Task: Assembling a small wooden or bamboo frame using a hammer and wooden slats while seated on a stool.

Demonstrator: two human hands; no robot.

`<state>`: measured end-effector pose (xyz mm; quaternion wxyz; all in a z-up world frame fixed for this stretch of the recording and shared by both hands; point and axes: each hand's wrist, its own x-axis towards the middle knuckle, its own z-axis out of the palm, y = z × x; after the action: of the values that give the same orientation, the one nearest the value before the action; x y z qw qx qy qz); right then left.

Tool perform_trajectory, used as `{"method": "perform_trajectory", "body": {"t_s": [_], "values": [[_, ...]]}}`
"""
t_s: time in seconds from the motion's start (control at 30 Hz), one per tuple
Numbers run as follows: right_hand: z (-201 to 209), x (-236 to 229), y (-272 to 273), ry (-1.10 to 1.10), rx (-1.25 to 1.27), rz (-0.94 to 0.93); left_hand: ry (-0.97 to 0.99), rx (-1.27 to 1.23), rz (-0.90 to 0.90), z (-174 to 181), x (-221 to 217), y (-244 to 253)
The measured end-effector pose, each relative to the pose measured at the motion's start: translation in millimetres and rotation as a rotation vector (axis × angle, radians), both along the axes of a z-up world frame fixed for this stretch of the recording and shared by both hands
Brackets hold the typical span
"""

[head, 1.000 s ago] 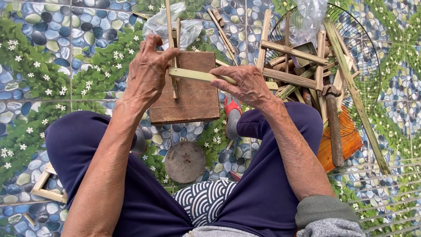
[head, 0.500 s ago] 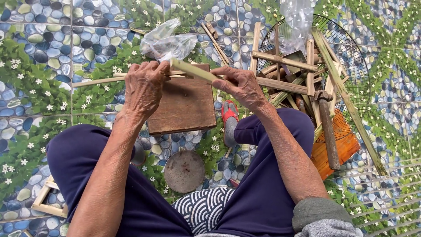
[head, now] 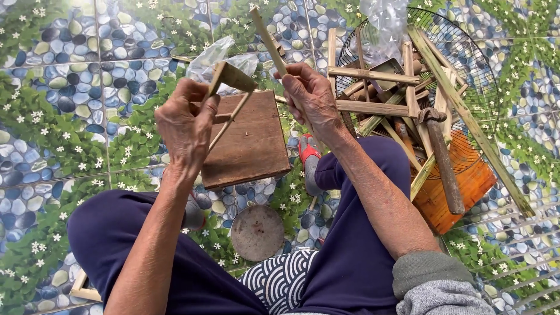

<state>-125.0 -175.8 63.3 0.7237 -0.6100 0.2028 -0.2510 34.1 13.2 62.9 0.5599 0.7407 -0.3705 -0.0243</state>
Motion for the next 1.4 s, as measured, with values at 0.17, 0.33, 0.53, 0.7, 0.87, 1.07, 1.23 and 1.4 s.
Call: {"method": "perform_trajectory", "body": {"t_s": [0.17, 0.33, 0.53, 0.7, 0.87, 1.07, 1.23, 1.4], "values": [[-9, 9, 10, 0.045, 0.067, 0.028, 0.439, -0.211, -0.056, 20, 3, 5], [-16, 22, 28, 0.106, 0.144, 0.057, 0.746, -0.297, -0.028, -12, 9, 0], [-18, 27, 33, 0.169, 0.254, 0.206, 0.825, -0.327, 0.012, -45, -2, -13], [-4, 25, 36, 0.112, 0.508, 0.243, 0.757, -0.330, 0.017, -65, -6, -23], [-16, 32, 50, 0.170, 0.325, 0.197, 0.845, -0.291, -0.003, -46, -8, -25], [-17, 40, 67, 0.191, 0.041, 0.168, 0.832, -0.284, -0.018, -83, 4, -29], [-10, 44, 71, 0.254, -0.179, 0.136, 0.881, -0.293, -0.010, -71, 5, -25], [-31, 48, 53, 0.299, -0.481, 0.111, 0.991, -0.316, 0.029, -68, 11, -20]]}}
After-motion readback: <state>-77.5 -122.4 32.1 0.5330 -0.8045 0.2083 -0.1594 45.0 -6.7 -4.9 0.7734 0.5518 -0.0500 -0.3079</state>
